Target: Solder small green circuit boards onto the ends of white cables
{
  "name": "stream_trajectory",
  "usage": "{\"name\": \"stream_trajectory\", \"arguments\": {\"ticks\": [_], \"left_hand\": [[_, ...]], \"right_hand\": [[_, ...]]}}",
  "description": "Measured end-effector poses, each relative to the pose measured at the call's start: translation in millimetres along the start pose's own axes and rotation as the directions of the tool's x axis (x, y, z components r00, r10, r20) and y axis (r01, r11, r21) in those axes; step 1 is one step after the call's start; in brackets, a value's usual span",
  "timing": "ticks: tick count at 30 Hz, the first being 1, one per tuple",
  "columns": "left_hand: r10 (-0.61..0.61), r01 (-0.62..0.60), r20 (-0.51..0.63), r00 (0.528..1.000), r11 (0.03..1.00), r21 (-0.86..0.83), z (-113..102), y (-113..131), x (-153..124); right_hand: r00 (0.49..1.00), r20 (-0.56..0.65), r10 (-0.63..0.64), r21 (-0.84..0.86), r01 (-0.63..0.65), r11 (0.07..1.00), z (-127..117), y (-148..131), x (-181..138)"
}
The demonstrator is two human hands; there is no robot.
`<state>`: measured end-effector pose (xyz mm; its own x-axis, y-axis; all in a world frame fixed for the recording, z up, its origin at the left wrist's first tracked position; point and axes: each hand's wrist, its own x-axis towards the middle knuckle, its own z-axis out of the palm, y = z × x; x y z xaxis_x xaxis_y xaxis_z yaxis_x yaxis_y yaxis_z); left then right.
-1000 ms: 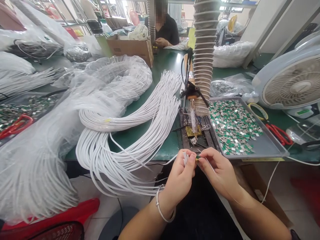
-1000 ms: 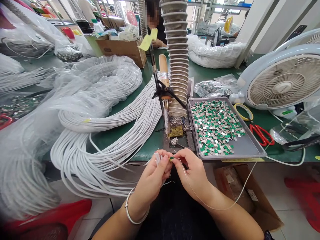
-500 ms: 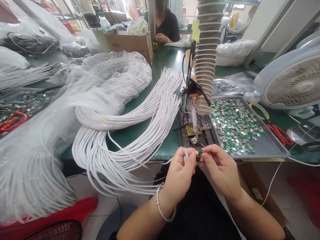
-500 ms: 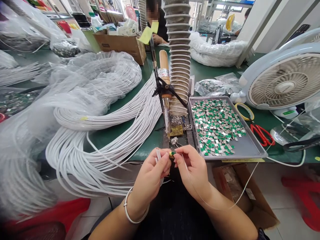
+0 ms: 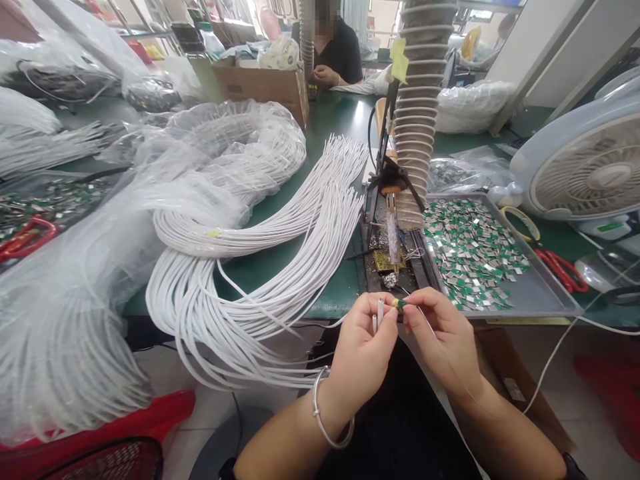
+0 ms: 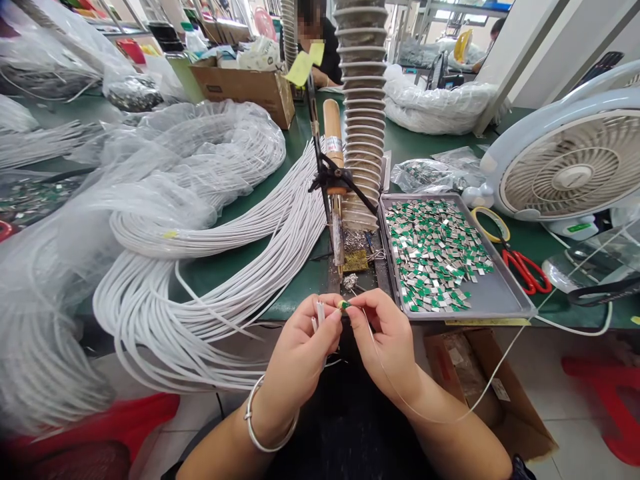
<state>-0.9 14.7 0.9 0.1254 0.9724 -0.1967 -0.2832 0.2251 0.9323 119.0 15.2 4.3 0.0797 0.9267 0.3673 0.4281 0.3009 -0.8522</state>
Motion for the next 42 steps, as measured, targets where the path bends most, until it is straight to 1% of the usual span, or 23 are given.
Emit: {"name": "stream_trajectory", "arguments": {"ticks": [5, 7, 9, 11, 13, 15, 16, 18, 22, 28, 33, 42], "left_hand": [[0.019, -0.018, -0.013, 1.000, 0.998, 0.052, 0, 2, 0], [0.018, -0.017, -0.011, 1.000, 0.999, 0.040, 1, 3, 1], [0.009, -0.008, -0.016, 1.000, 1.000, 0.012, 1, 3, 2], [0.005, -0.005, -0.037, 0.999, 1.000, 0.001, 1, 2, 4], [0.006, -0.005, -0.055, 0.998, 1.000, 0.024, 0, 1, 5], [0.011, -0.008, -0.063, 0.998, 0.999, 0.053, 0, 0, 6], [0.012, -0.008, -0.063, 0.998, 0.998, 0.063, 0, -1, 7], [0.016, -0.012, -0.063, 0.998, 0.998, 0.066, 0, 0, 8], [0.022, -0.019, -0.062, 0.998, 0.999, 0.044, 2, 3, 9], [0.033, -0.031, -0.058, 0.998, 0.999, 0.033, 2, 5, 10], [0.041, -0.038, -0.062, 0.997, 0.999, 0.038, 2, 7, 11], [0.009, -0.007, -0.055, 0.998, 0.999, 0.034, 4, 11, 17]], "right_hand": [[0.999, 0.002, -0.035, -0.006, 0.035, 0.999, 0, 1, -1], [0.997, 0.007, -0.083, -0.027, 0.083, 0.996, 0, 4, -2], [0.986, 0.007, -0.167, -0.059, 0.167, 0.984, 0, 7, -3], [0.957, -0.012, -0.291, -0.098, 0.289, 0.952, -1, 11, -4], [0.914, -0.041, -0.403, -0.147, 0.394, 0.908, -2, 15, -5], [0.881, -0.066, -0.469, -0.188, 0.451, 0.873, -2, 19, -6], [0.872, -0.075, -0.484, -0.194, 0.463, 0.865, -2, 20, -6], [0.862, -0.097, -0.498, -0.165, 0.479, 0.862, -2, 22, -7], [0.864, -0.112, -0.491, -0.094, 0.483, 0.870, 0, 24, -7], [0.852, -0.094, -0.514, -0.190, 0.492, 0.850, -1, 20, -4], [0.839, -0.100, -0.536, -0.212, 0.508, 0.835, -1, 20, 0], [0.818, -0.105, -0.566, -0.254, 0.528, 0.810, 0, 20, 4]]}}
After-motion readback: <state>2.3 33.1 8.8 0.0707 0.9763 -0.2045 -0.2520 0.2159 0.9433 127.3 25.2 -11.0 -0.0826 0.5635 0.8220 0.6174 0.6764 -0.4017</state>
